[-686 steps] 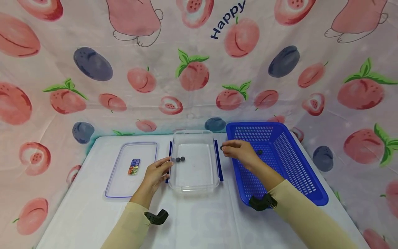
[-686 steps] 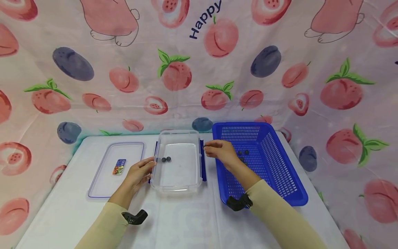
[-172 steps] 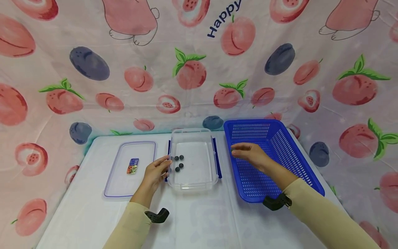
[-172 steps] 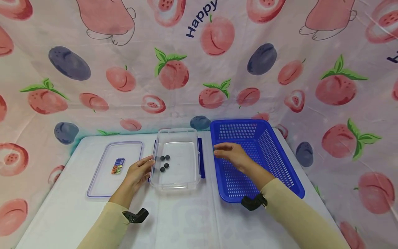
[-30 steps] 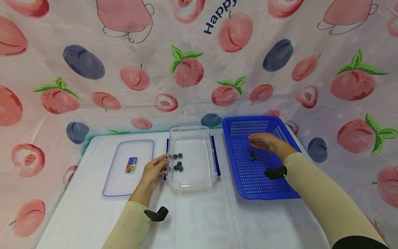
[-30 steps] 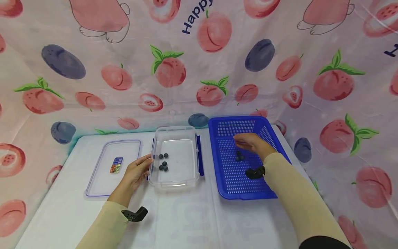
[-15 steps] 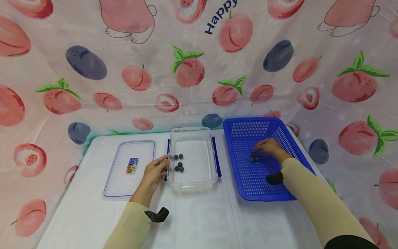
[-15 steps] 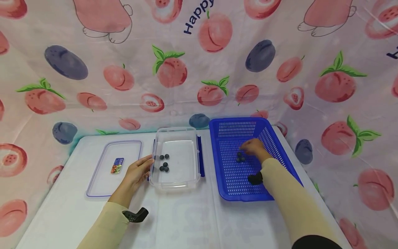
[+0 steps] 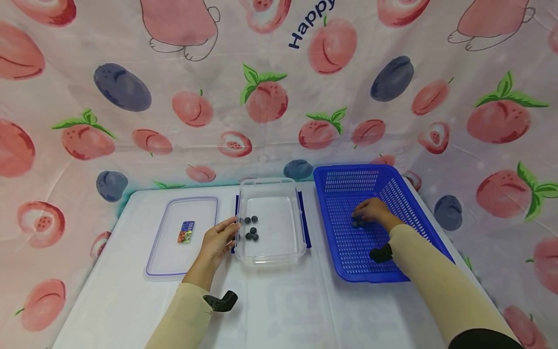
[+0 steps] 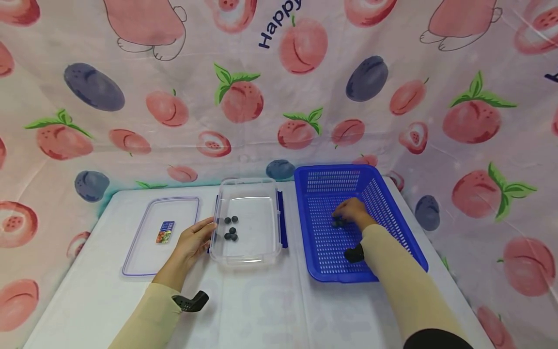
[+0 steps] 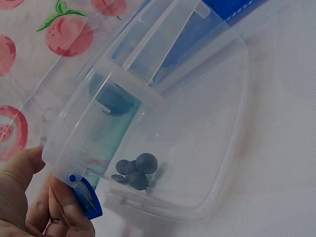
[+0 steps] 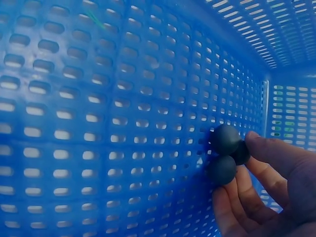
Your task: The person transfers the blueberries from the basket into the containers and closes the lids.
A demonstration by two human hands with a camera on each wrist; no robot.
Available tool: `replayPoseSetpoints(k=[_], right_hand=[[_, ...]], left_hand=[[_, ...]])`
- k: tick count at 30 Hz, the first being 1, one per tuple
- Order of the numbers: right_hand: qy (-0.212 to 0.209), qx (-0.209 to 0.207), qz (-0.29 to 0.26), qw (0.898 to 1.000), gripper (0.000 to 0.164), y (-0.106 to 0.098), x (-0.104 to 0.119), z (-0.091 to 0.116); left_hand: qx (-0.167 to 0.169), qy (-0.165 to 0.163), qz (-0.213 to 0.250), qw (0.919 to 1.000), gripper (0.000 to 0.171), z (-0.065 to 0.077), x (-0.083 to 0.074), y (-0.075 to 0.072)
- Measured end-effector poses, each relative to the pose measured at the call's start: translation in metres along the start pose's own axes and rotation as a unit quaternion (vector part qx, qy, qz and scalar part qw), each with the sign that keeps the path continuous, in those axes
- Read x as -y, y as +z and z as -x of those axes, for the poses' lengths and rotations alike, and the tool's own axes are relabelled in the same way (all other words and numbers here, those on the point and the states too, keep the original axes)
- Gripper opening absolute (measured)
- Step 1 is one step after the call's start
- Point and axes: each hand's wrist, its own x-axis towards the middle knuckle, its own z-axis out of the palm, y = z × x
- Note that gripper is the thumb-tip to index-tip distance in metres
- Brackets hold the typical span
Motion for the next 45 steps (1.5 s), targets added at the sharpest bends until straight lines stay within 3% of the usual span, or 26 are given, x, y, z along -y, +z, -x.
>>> replayPoseSetpoints(k=[16,20,23,27,34,38,41,45], right_hand=[[0.013,0.004,0.003,1.000,0.030,0.004,0.004,-0.002],[0.024,0.007,-0.024,0.999,0.030,0.002,0.004,0.000],[0.033,0.020,-0.076,0.996,0.032,0.000,0.004,0.001],[0.052,0.030,-0.148,0.987,0.035,-0.005,0.003,0.003],[0.070,0.014,-0.205,0.976,0.042,-0.012,-0.001,0.002],[0.073,0.024,-0.253,0.964,0.041,-0.015,-0.004,0.004],[0.077,0.039,-0.302,0.949,0.034,-0.018,-0.007,0.007],[0.083,0.061,-0.350,0.931,0.012,-0.022,-0.008,0.011]], left_hand=[[0.004,-0.003,-0.003,1.0000,0.048,-0.005,-0.004,-0.002],[0.006,-0.004,-0.004,1.0000,0.048,-0.004,-0.005,-0.002],[0.007,-0.004,-0.003,1.0000,0.049,-0.004,-0.005,-0.002],[0.009,-0.003,-0.002,1.0000,0.049,-0.004,-0.005,-0.002],[0.004,-0.001,-0.005,1.0000,0.048,-0.004,-0.003,-0.002],[0.005,-0.001,-0.004,1.0000,0.048,-0.005,-0.002,-0.002],[0.007,0.000,-0.003,1.0000,0.049,-0.005,-0.002,-0.003],[0.005,0.001,-0.003,1.0000,0.049,-0.005,-0.002,-0.002]])
